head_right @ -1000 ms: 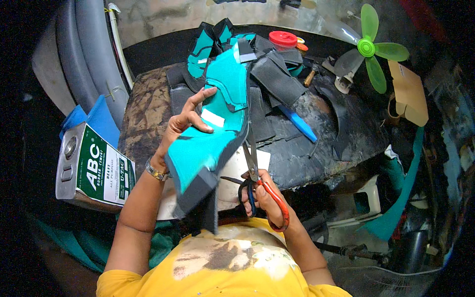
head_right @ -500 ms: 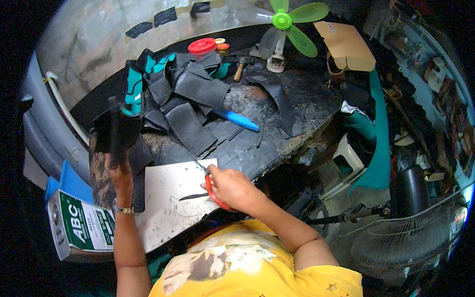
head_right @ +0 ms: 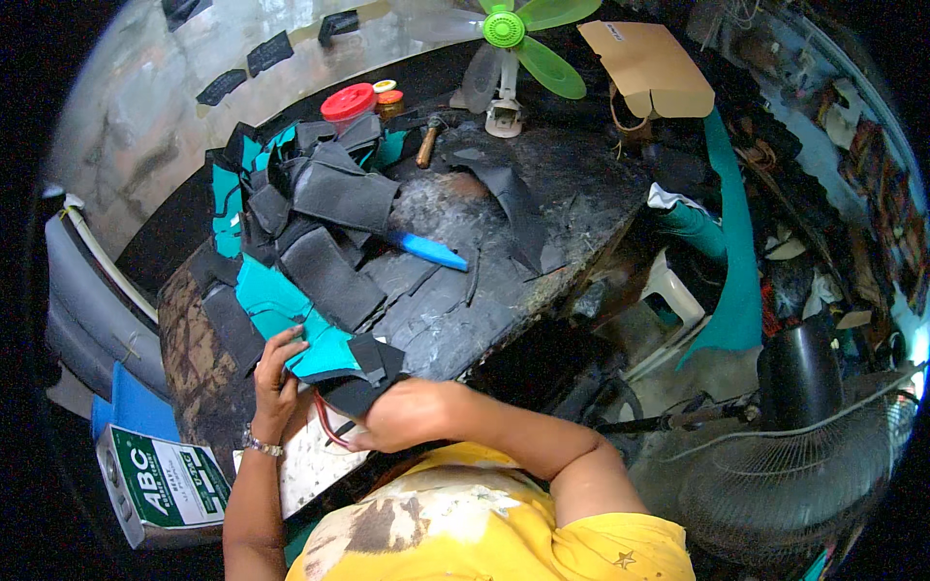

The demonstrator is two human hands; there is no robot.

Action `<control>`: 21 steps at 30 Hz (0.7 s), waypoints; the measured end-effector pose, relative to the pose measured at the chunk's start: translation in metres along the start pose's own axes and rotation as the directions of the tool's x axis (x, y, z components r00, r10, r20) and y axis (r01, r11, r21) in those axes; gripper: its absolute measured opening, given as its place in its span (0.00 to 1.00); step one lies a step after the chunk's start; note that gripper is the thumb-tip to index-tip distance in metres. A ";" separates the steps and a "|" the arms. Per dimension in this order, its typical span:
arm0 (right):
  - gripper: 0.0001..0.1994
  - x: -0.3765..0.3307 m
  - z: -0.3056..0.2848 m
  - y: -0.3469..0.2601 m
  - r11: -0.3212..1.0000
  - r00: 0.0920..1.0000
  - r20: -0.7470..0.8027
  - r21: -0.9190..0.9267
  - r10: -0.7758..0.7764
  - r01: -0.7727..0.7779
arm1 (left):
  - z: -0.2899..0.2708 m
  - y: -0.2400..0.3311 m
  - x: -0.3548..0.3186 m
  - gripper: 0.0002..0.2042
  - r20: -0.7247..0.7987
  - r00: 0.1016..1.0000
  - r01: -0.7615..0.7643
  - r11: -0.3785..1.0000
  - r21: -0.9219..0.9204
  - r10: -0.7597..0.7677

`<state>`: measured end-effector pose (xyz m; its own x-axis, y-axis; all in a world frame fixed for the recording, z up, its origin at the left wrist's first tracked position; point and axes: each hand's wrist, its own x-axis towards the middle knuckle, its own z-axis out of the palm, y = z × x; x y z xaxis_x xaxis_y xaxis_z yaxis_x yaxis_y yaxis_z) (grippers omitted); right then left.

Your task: The person uses red-handled scissors to trim black fabric strips from teal-colored shoe insoles. They repeatedly pick up insoles, cut along the edges, and place the trimmed pieces back on the work surface. The person also briefly moves a small green fan and handles loose fabric scraps.

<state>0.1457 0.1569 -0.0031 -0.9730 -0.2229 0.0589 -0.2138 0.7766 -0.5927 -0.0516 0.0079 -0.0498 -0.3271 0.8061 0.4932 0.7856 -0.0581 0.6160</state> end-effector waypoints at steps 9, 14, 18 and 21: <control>0.12 -0.111 -0.178 0.215 0.824 0.710 -0.479 0.052 0.517 -0.565 | 0.007 0.012 0.003 0.24 0.209 0.964 0.103 0.958 0.266 -0.162; 0.18 -0.094 -0.246 0.424 0.608 0.197 -0.579 0.780 0.791 -0.150 | 0.003 0.008 0.009 0.25 0.281 0.926 0.177 0.947 0.268 -0.252; 0.32 -0.071 -0.282 0.519 0.221 0.001 -0.276 0.775 0.961 0.592 | 0.002 0.004 0.007 0.23 0.281 0.916 0.192 0.927 0.321 -0.287; 0.29 -0.062 -0.296 0.537 0.411 -0.098 -0.470 0.632 0.877 0.657 | -0.002 0.002 0.001 0.29 0.453 0.792 0.296 0.906 0.302 -0.410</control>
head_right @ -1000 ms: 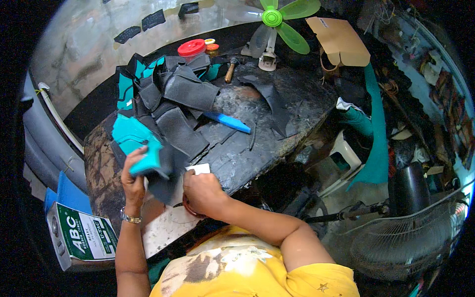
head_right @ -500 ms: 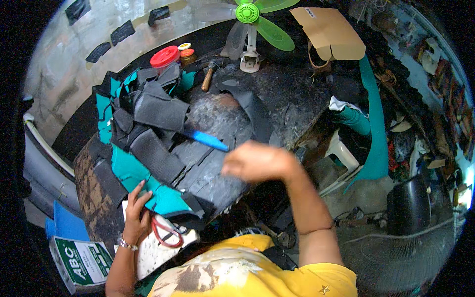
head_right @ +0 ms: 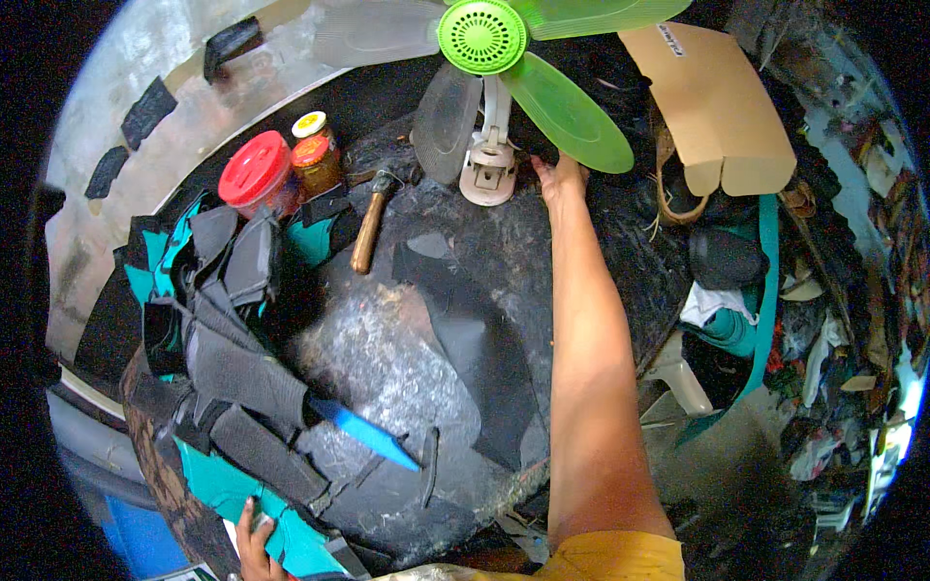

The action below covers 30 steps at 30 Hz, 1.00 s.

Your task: The person uses red-handled scissors to trim black fabric strips from teal-colored shoe insoles. They repeatedly pick up insoles, cut along the edges, and place the trimmed pieces back on the work surface. The person also briefly moves a small green fan and handles loose fabric scraps.

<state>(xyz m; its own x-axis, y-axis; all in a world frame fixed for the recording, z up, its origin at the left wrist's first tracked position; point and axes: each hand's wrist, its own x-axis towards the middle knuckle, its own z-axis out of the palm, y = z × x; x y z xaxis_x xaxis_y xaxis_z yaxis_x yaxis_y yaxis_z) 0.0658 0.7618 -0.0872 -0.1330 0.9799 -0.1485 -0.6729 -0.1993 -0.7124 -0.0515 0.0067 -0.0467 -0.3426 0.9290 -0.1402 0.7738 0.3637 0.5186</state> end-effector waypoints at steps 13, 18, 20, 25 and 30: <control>0.14 0.020 0.031 -0.020 0.983 0.977 0.121 -0.020 -0.177 0.181 | 0.000 -0.007 -0.014 0.27 0.066 0.991 0.110 0.991 0.073 -0.115; 0.11 0.052 -0.013 -0.016 0.925 0.898 0.402 -0.242 -0.179 0.293 | 0.001 -0.011 -0.016 0.27 0.080 0.989 0.120 0.991 0.064 -0.125; 0.09 0.070 -0.021 -0.010 0.879 0.877 0.411 -0.286 -0.247 0.382 | 0.002 -0.012 -0.016 0.27 0.088 0.988 0.121 0.990 0.069 -0.127; 0.15 0.099 -0.014 0.008 -0.115 0.665 0.589 -0.782 -0.459 0.613 | 0.002 -0.011 -0.015 0.28 0.096 0.987 0.125 0.992 0.029 -0.127; 0.17 0.081 -0.010 0.013 -0.358 0.728 0.628 -0.770 -0.276 0.528 | 0.003 -0.008 -0.014 0.28 0.075 0.992 0.104 0.995 0.005 -0.104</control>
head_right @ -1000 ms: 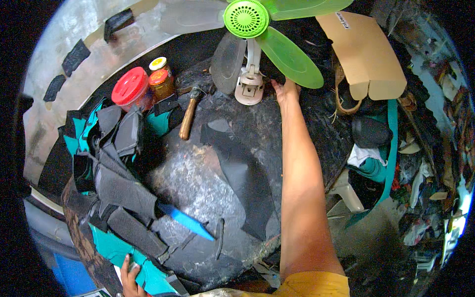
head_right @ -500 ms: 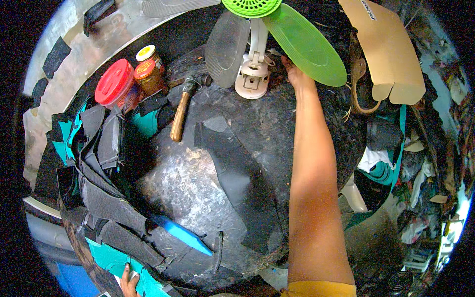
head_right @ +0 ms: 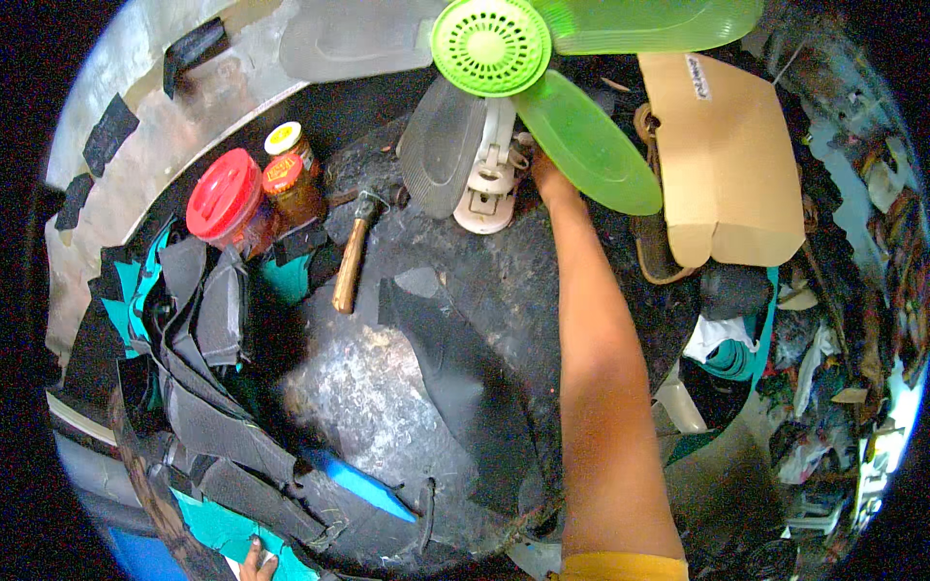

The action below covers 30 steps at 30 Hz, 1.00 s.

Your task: The person uses red-handled scissors to trim black fabric strips from teal-colored shoe insoles. They repeatedly pick up insoles, cut along the edges, and place the trimmed pieces back on the work surface. The person also briefly moves a small green fan and handles loose fabric scraps.

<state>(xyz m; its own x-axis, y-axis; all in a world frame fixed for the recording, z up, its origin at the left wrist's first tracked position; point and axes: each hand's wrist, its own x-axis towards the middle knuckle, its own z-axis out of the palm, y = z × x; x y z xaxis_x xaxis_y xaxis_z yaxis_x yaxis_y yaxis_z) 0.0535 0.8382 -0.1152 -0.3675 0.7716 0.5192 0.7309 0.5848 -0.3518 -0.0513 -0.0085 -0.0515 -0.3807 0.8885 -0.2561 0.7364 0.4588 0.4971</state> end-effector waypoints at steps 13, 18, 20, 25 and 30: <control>0.15 -0.023 -0.027 -0.043 0.998 0.991 -0.135 0.050 -0.021 0.028 | -0.004 0.005 0.009 0.26 -0.020 0.999 -0.046 0.999 0.008 0.046; 0.17 -0.058 -0.056 -0.068 0.998 0.979 0.204 -0.058 0.028 -0.017 | -0.001 0.003 0.007 0.25 -0.039 0.999 -0.037 0.999 0.006 0.037; 0.17 -0.094 -0.085 -0.073 0.972 0.969 0.182 -0.130 -0.169 0.194 | -0.001 0.003 0.007 0.24 -0.028 0.999 -0.039 0.999 0.003 0.039; 0.15 -0.150 -0.158 -0.066 1.000 0.964 0.265 0.013 -0.020 0.017 | -0.003 0.005 0.010 0.24 -0.042 0.998 -0.053 0.999 -0.011 0.052; 0.13 -0.170 -0.176 -0.059 0.994 0.972 0.227 -0.080 -0.054 0.074 | -0.001 0.006 0.012 0.22 -0.064 0.995 -0.081 0.997 -0.011 0.081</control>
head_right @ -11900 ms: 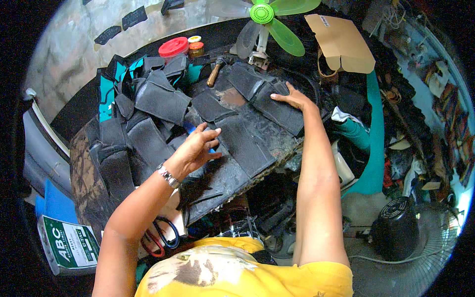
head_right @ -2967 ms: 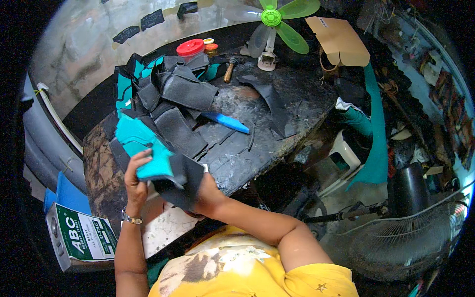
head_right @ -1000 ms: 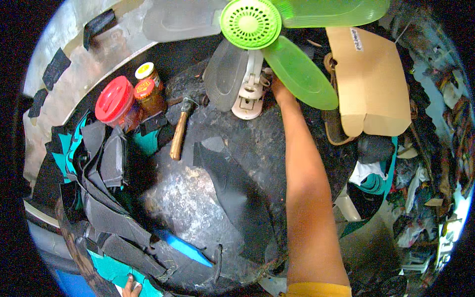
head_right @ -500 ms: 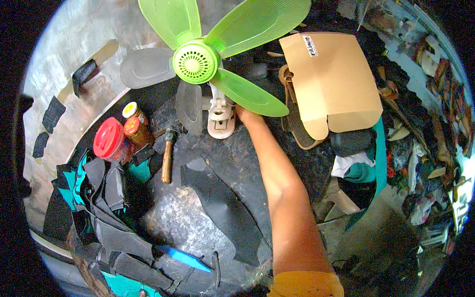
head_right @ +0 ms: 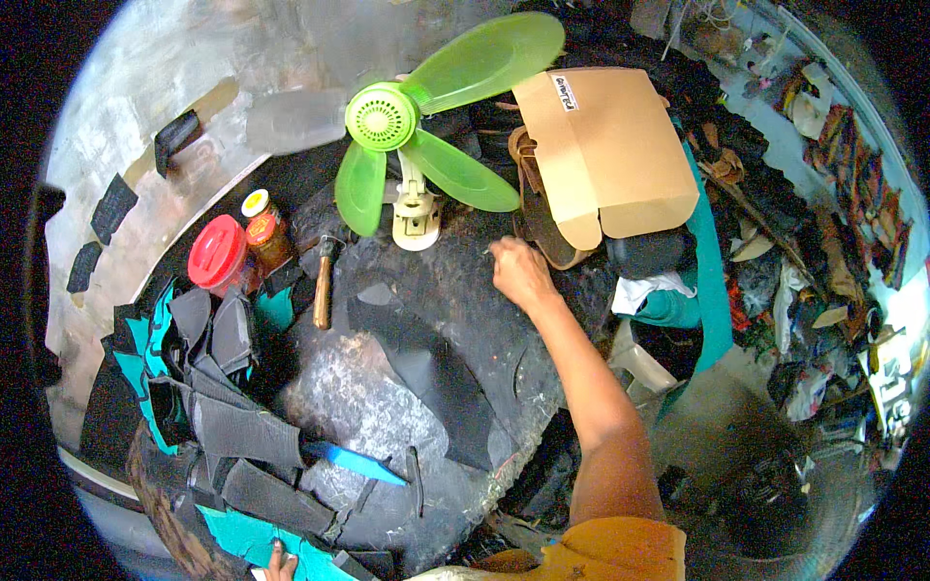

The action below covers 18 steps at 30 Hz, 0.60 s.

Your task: The person uses red-handled scissors to trim black fabric strips from teal-colored shoe insoles. They repeatedly pick up insoles, cut along the edges, and place the trimmed pieces back on the work surface. The person also briefly moves a small green fan and handles loose fabric scraps.

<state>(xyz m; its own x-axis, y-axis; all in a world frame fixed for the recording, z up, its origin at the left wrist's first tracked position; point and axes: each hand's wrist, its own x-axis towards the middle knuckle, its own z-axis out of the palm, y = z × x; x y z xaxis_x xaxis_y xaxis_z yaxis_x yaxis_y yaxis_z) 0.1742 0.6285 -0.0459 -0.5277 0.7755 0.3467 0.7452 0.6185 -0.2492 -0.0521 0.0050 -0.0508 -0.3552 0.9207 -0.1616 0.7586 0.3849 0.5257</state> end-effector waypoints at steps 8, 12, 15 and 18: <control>0.11 -0.094 -0.024 -0.040 0.880 0.978 -0.145 0.471 0.149 -0.064 | 0.003 0.003 0.006 0.20 -0.115 0.988 -0.106 0.994 -0.017 0.103; 0.11 -0.117 -0.058 -0.079 0.704 0.947 -0.118 0.697 0.300 -0.137 | 0.004 0.006 0.005 0.20 -0.205 0.971 -0.119 0.993 0.023 0.121; 0.11 -0.155 -0.071 -0.120 0.565 0.944 -0.195 0.825 0.268 0.010 | 0.007 0.007 0.003 0.18 -0.297 0.936 -0.187 0.982 0.033 0.188; 0.11 -0.208 -0.067 -0.170 0.480 0.954 -0.175 0.876 0.245 0.038 | 0.011 0.007 0.004 0.17 -0.358 0.902 -0.228 0.970 0.081 0.241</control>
<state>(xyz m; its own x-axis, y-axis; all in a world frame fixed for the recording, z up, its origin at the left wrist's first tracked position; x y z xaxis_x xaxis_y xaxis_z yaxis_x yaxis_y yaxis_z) 0.1849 0.3534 -0.0149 -0.2494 0.8686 0.4283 -0.0195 0.4377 -0.8989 -0.0424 0.0123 -0.0568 -0.3328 0.9003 0.2805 0.8612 0.1690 0.4794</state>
